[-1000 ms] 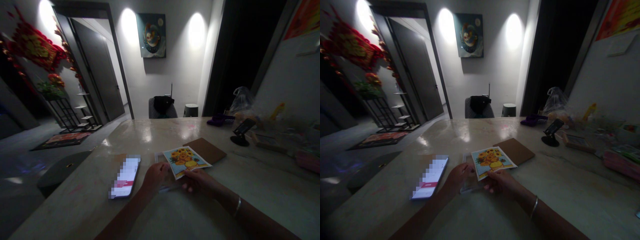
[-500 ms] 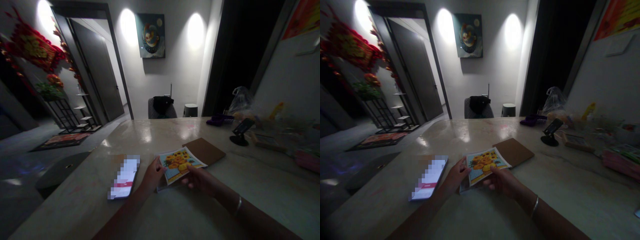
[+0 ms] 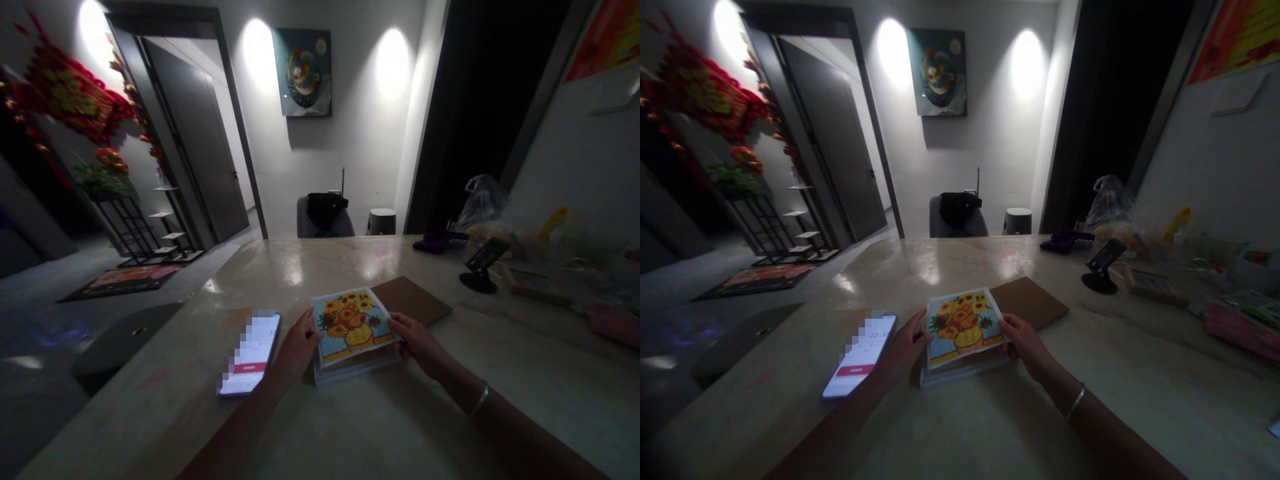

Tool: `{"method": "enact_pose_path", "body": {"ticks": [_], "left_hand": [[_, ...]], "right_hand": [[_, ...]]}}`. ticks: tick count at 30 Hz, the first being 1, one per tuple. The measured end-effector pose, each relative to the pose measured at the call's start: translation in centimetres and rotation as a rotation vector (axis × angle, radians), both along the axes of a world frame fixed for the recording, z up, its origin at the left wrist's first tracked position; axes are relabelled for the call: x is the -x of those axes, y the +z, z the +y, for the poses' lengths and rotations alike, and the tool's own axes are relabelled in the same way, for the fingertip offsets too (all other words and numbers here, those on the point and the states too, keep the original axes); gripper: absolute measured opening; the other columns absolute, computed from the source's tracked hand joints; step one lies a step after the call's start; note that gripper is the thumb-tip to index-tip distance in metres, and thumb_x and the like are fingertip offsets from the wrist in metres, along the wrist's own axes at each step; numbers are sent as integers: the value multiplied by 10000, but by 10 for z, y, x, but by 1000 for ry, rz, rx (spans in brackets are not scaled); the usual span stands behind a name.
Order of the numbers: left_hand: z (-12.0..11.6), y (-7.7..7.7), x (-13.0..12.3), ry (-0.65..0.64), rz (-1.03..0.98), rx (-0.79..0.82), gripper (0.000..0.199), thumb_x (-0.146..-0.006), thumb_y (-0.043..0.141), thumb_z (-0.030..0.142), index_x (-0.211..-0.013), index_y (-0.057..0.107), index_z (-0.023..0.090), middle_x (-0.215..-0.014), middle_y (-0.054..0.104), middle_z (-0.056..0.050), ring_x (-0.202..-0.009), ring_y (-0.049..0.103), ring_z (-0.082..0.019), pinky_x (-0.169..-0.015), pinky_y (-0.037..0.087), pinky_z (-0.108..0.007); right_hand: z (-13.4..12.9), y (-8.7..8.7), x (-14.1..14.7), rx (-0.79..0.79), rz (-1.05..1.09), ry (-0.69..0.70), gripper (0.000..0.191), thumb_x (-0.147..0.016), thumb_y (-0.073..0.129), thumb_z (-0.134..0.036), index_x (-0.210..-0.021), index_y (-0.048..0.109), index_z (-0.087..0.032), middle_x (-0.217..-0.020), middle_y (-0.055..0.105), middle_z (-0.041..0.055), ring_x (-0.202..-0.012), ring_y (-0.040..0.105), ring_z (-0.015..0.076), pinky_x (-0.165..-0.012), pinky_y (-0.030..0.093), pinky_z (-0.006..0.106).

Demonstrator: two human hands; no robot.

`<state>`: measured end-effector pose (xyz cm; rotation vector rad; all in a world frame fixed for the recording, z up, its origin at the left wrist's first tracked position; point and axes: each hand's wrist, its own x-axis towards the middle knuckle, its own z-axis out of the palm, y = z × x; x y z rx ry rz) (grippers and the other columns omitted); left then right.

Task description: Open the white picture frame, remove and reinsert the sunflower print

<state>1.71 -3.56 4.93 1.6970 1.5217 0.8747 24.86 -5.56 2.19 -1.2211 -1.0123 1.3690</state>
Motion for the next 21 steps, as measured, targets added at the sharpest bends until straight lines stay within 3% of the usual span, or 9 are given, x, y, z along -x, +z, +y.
{"method": "enact_pose_path", "body": {"ticks": [3,8,14,21], "left_hand": [[-2,2,1,2,59,-18,574,-714,474,172,-1270,341,116,-697,565,7,-676,544,-138,-641,416,-251],[-2,0,8,1,194,-69,564,-729,456,205,-1269,343,88,-741,593,-31,-691,548,-156,-639,409,-262],[-5,1,9,5,331,-88,492,-748,438,209,-1235,410,141,-842,632,-62,-752,572,-162,-670,411,-258],[-9,11,7,-25,461,-71,426,-751,402,199,-1162,505,151,-973,634,-88,-845,576,-173,-729,411,-262]], "right_hand": [[0,2,1,-29,-110,-50,296,-674,588,-362,-899,577,-170,-610,601,-33,-365,455,55,-321,306,154],[2,4,1,-145,-309,-110,274,-629,604,-308,-861,613,-161,-704,660,21,-643,604,171,-531,447,252],[4,-3,-2,-263,-598,-118,299,-649,574,-271,-917,622,-148,-613,623,-7,-570,561,149,-554,420,257],[4,-4,-1,-280,-654,-82,339,-643,569,-256,-958,624,-142,-547,569,-25,-519,510,132,-524,378,242]]}}
